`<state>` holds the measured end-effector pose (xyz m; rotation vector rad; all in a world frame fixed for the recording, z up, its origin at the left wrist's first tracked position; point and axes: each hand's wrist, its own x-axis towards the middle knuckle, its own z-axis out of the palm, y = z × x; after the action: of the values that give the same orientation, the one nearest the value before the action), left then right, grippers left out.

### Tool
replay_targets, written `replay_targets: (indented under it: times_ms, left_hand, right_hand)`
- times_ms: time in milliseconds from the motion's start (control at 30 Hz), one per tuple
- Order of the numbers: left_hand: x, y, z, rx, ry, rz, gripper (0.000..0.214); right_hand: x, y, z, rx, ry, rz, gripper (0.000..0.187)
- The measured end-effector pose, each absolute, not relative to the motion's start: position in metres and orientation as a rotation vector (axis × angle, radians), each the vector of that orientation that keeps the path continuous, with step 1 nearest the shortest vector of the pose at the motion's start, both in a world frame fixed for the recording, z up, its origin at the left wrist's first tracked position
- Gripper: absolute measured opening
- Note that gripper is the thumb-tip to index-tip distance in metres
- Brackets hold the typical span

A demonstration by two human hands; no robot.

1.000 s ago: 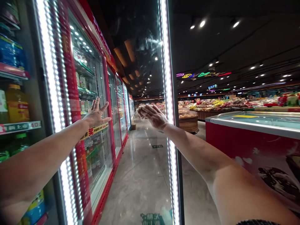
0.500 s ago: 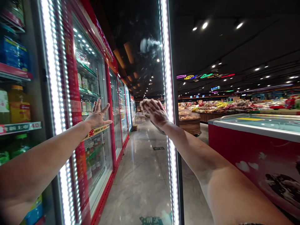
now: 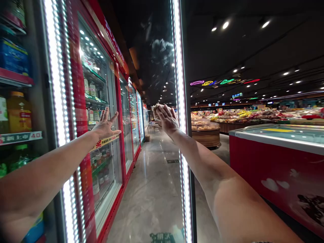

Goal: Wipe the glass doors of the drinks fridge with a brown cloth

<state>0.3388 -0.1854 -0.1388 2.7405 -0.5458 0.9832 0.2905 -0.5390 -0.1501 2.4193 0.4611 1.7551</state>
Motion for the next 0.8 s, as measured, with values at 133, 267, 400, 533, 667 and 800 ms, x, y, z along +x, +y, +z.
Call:
replay_targets:
  times_ms: [133, 267, 400, 533, 667, 800]
  left_hand:
    - [0.344, -0.189, -0.139, 2.752, -0.516, 1.003, 0.108]
    - [0.349, -0.196, -0.142, 2.714, -0.489, 1.061, 0.108]
    - [0.359, -0.206, -0.152, 2.607, -0.454, 1.143, 0.095]
    - [0.386, -0.212, -0.167, 2.471, -0.477, 1.34, 0.089]
    - [0.42, -0.211, -0.18, 2.315, -0.589, 1.535, 0.09]
    - [0.435, -0.21, -0.184, 2.265, -0.644, 1.625, 0.087]
  right_hand:
    - [0.305, -0.529, -0.146, 2.411, 0.451, 1.813, 0.076]
    - [0.314, -0.535, -0.158, 2.362, 0.759, 1.442, 0.073]
    - [0.33, -0.556, -0.134, 2.365, 0.539, 1.814, 0.069]
    - [0.359, -0.554, -0.095, 2.34, 0.411, 2.159, 0.06]
    - [0.385, -0.528, -0.082, 2.235, 0.615, 2.143, 0.056]
    - [0.392, -0.513, -0.072, 2.223, 0.707, 1.991, 0.053]
